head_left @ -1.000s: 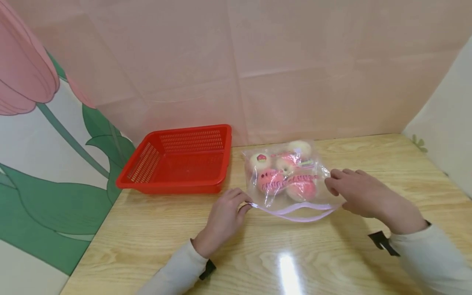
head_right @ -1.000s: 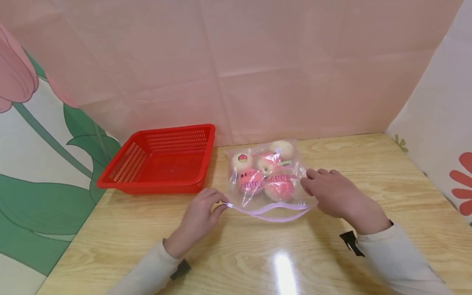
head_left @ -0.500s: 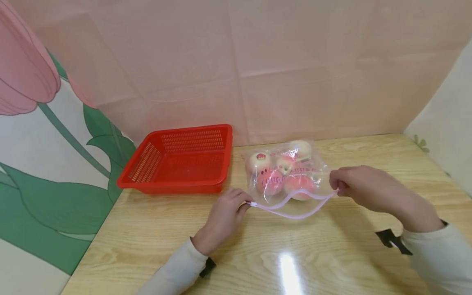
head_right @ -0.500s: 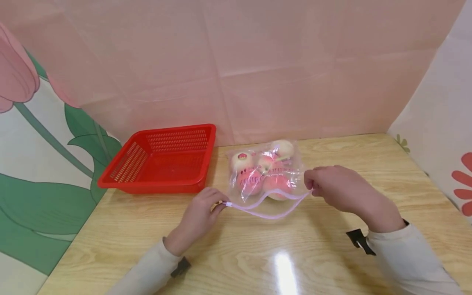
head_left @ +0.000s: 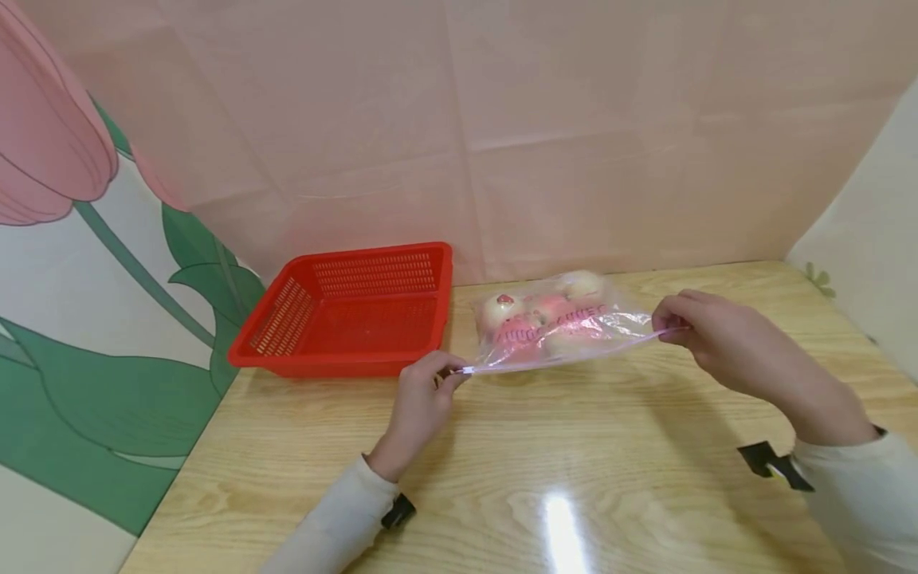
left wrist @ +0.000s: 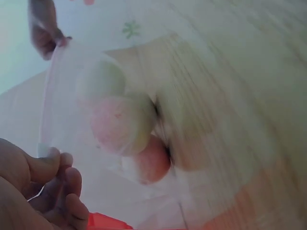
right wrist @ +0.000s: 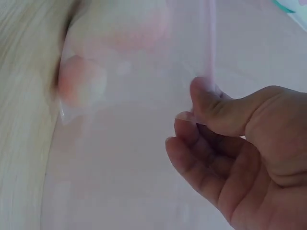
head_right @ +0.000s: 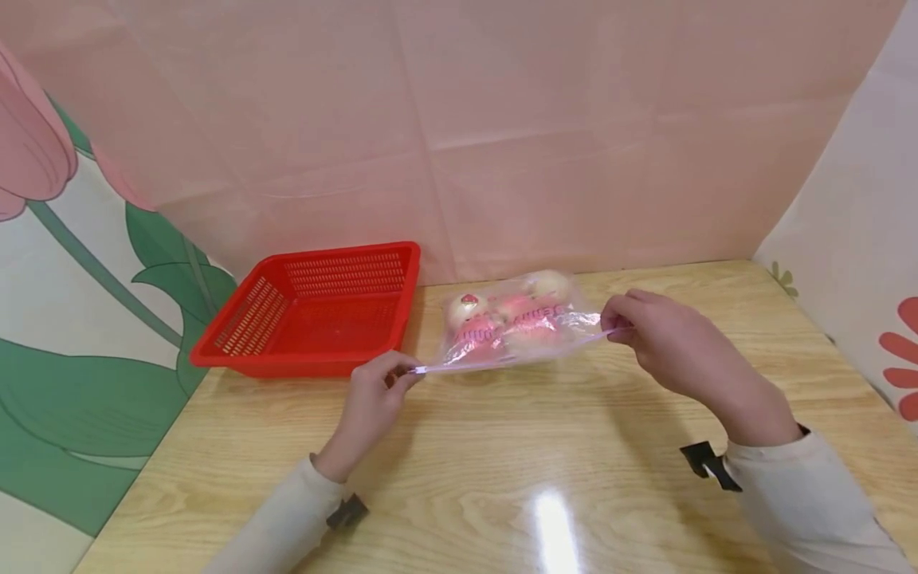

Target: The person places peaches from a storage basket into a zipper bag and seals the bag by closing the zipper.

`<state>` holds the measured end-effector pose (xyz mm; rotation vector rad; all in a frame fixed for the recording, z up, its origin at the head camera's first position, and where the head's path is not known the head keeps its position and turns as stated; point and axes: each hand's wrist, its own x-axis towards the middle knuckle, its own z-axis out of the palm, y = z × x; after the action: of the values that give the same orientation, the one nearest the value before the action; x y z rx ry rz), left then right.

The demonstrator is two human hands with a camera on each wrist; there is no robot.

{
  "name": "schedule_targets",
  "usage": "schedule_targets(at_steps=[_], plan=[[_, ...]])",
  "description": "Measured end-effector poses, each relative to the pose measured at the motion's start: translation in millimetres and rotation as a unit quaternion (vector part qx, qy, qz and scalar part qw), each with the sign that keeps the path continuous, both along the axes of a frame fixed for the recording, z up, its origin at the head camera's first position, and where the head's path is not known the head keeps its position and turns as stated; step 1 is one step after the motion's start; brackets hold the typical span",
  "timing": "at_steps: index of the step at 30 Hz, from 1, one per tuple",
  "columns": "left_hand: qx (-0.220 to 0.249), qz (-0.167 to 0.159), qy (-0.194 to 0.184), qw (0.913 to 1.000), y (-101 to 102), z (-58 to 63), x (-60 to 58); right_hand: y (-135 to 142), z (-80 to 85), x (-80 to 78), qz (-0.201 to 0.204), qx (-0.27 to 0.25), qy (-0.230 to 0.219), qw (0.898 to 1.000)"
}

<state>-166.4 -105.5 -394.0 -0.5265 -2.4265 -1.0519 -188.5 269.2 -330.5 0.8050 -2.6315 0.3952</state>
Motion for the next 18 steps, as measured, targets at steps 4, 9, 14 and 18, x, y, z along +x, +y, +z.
schedule_targets(at_steps=[4, 9, 14, 18], plan=[[0.037, 0.016, -0.045, 0.9982, -0.5, 1.1, -1.3, -2.0, 3.0, -2.3, -0.032, -0.021, -0.031, 0.999], [0.049, 0.01, -0.108, 0.9928, 1.7, 2.5, -1.6, -1.1, 1.9, -5.7, -0.06, -0.023, -0.105, 0.992], [0.042, -0.007, -0.177, 0.9833, 1.1, -1.8, -3.9, -1.2, -3.7, -8.1, -0.062, 0.002, -0.157, 0.986], [0.04, -0.035, -0.173, 0.9834, -1.7, -0.7, -1.5, -1.5, -4.7, -7.6, -0.069, 0.01, -0.159, 0.985]])
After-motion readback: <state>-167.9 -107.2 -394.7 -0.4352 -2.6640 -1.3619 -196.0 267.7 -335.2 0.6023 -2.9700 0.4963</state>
